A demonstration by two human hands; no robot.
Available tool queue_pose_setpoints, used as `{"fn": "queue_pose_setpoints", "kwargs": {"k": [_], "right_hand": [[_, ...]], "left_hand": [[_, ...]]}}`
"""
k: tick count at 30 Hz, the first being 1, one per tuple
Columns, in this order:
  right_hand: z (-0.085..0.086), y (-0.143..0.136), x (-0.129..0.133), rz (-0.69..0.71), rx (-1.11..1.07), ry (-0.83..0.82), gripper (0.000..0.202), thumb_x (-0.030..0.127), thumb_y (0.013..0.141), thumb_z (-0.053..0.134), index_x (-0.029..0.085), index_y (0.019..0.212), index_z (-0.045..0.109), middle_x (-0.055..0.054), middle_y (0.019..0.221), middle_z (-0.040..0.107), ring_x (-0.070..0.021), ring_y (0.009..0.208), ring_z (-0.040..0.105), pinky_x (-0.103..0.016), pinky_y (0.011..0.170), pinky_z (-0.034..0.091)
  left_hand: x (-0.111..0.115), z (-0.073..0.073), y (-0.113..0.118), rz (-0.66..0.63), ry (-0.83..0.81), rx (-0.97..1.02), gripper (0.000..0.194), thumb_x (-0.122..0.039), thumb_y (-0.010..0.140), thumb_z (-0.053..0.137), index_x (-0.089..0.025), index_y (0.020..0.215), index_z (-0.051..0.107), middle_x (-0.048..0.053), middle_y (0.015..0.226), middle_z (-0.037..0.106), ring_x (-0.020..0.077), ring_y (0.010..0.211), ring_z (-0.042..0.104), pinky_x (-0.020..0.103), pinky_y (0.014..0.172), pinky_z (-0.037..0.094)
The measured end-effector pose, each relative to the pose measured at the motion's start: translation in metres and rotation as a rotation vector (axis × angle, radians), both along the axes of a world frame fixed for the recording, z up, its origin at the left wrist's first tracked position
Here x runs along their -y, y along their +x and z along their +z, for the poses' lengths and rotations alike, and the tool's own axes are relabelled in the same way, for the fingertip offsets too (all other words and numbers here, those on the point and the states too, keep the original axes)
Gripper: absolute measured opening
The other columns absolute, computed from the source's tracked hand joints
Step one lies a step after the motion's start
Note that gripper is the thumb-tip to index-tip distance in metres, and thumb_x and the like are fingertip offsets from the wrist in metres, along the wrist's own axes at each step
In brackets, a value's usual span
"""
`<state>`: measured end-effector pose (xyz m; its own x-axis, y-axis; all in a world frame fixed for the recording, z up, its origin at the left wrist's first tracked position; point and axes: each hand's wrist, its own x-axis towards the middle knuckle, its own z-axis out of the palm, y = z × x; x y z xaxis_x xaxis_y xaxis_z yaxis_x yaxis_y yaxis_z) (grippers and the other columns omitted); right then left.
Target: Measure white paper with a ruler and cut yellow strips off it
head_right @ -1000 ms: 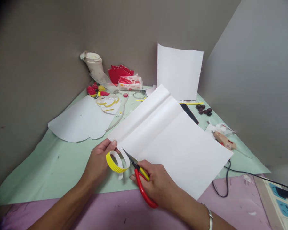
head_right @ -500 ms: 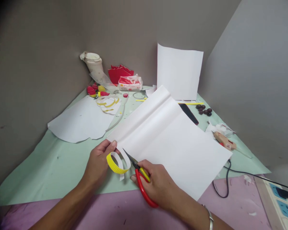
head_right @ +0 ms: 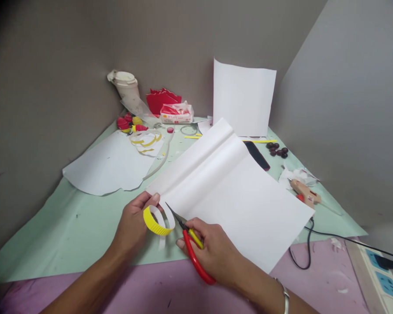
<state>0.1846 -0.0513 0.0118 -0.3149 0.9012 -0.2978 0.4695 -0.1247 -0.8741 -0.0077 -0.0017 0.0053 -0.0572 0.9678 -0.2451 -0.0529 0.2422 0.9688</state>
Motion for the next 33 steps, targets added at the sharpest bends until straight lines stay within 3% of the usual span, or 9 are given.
{"fn": "queue_pose_setpoints", "kwargs": {"k": [6, 14, 33], "right_hand": [[-0.003, 0.0003, -0.0006, 0.005, -0.007, 0.036, 0.017, 0.037, 0.089, 0.062, 0.02, 0.09, 0.061, 0.006, 0.065, 0.049, -0.0118, 0.059, 0.039, -0.024, 0.057, 0.032], [-0.0076, 0.0003, -0.0012, 0.001, -0.016, 0.069, 0.015, 0.036, 0.089, 0.061, 0.021, 0.089, 0.062, 0.005, 0.067, 0.051, -0.012, 0.061, 0.041, -0.024, 0.057, 0.034], [-0.0011, -0.0005, 0.0011, -0.033, 0.059, 0.062, 0.017, 0.036, 0.087, 0.062, 0.02, 0.092, 0.062, 0.006, 0.062, 0.049, -0.0123, 0.057, 0.042, -0.024, 0.056, 0.034]], "left_hand": [[0.0, -0.0044, -0.0001, 0.001, 0.001, 0.011, 0.029, -0.045, 0.086, 0.064, -0.019, 0.073, 0.06, -0.005, 0.058, 0.057, 0.01, 0.05, 0.045, 0.021, 0.049, 0.037], [0.0, -0.0019, 0.0012, 0.006, -0.006, 0.002, 0.032, -0.045, 0.085, 0.064, -0.019, 0.068, 0.058, -0.005, 0.055, 0.056, 0.0101, 0.049, 0.045, 0.022, 0.048, 0.036], [-0.001, -0.0072, 0.0, -0.009, 0.021, -0.014, 0.031, -0.046, 0.086, 0.064, -0.02, 0.072, 0.06, -0.005, 0.059, 0.056, 0.0097, 0.052, 0.044, 0.021, 0.051, 0.037]]}}
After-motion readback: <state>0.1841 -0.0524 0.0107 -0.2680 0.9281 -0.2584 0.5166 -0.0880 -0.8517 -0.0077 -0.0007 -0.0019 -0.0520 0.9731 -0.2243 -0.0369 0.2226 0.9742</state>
